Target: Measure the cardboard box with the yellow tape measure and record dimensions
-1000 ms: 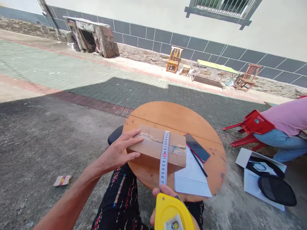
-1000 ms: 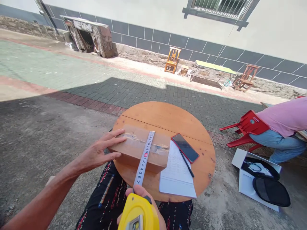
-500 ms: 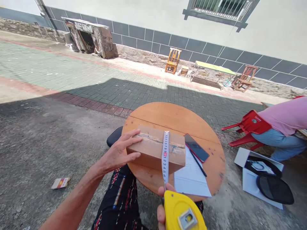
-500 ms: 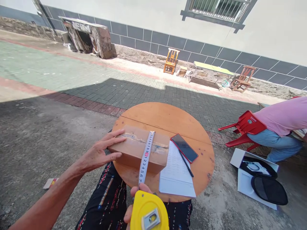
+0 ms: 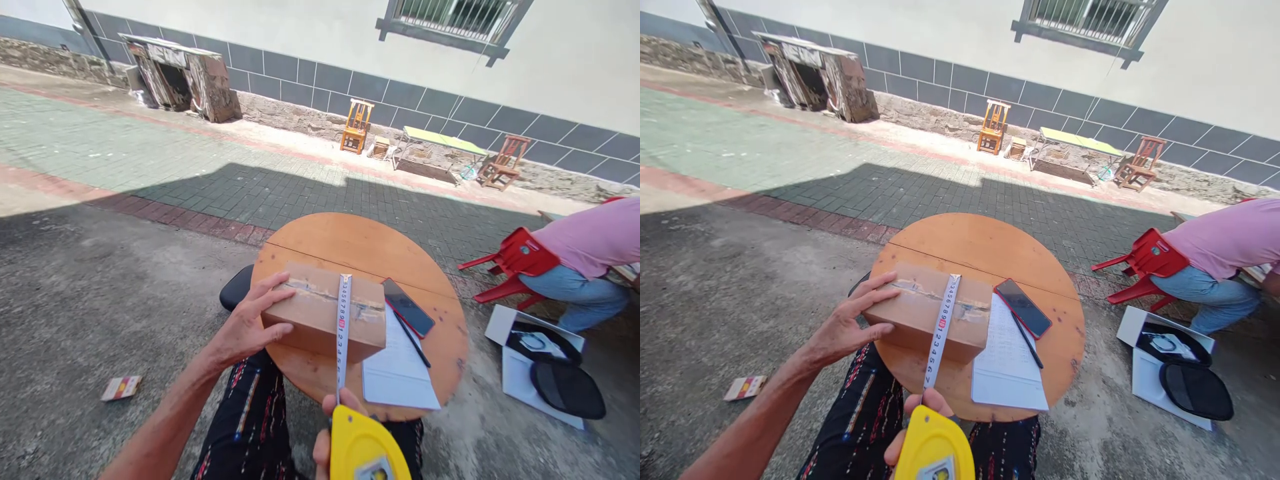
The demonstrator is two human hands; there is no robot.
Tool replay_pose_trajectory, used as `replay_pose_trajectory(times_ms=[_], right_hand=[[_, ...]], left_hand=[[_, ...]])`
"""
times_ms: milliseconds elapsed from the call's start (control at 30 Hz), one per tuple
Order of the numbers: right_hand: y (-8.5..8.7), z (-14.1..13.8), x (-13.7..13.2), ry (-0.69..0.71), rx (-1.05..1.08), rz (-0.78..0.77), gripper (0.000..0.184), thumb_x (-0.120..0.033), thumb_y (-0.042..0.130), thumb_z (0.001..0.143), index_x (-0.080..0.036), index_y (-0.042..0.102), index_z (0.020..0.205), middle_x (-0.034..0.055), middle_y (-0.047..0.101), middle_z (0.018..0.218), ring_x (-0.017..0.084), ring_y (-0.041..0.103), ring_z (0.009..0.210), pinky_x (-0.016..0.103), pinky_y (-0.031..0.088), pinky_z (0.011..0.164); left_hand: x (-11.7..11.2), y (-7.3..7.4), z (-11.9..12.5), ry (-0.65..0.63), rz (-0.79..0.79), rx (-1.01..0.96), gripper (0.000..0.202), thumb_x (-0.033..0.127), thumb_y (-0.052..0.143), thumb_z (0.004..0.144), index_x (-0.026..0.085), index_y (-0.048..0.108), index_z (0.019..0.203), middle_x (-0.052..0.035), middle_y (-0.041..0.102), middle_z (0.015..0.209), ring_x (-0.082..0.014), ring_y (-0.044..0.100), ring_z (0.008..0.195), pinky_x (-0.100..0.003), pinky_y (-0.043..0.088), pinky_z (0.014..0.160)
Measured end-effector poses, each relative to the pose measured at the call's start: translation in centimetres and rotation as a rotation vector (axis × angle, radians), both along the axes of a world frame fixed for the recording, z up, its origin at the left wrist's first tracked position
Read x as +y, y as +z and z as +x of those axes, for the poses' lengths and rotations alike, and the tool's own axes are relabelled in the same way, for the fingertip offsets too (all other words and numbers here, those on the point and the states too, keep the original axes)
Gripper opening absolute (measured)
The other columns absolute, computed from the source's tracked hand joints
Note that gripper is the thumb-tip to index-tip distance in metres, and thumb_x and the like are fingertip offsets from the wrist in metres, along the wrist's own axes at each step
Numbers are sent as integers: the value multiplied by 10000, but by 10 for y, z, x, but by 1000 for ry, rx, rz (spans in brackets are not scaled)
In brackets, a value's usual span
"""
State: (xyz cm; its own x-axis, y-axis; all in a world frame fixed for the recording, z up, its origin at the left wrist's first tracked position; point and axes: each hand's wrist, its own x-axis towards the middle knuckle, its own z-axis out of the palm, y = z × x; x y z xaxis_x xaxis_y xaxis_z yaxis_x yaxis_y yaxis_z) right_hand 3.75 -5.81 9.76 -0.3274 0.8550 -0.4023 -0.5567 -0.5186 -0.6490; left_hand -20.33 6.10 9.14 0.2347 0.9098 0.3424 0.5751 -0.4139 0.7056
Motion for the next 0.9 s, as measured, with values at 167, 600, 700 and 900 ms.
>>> replay_pose_trajectory(times_ms=[167,600,700,900], right_hand=[[0,8,16,95,-64,25,679,-769,720,596,-214,733,986,108,721,771,228,653,590,390,571,575],[7,55,48,57,-181,72,673,-632,890,423,-234,756,949,97,758,983,239,689,614,356,549,539],[4,52,56,55,-196,70,582,-551,876,544,-238,737,1013,108,734,1076,237,701,646,377,563,581],[15,41,85,19,-246,212,654,-538,865,567,-228,701,1119,124,658,1230,240,681,755,359,535,625]], left_hand=[[7,1,-2,0,-5,-16,461,380,701,818,271,629,1260,-71,453,1499,-287,398,1394,-431,322,1168],[162,40,0,-40,-546,-221,641,666,712,641,172,708,1049,-87,721,1067,-284,648,1013,-339,507,826],[189,27,4,-19,-615,-237,595,663,750,572,132,718,840,-100,736,852,-292,673,855,-344,513,710],[167,-3,-7,105,-461,-415,836,670,647,720,130,529,1346,-180,599,1345,-299,561,1239,-386,462,984]])
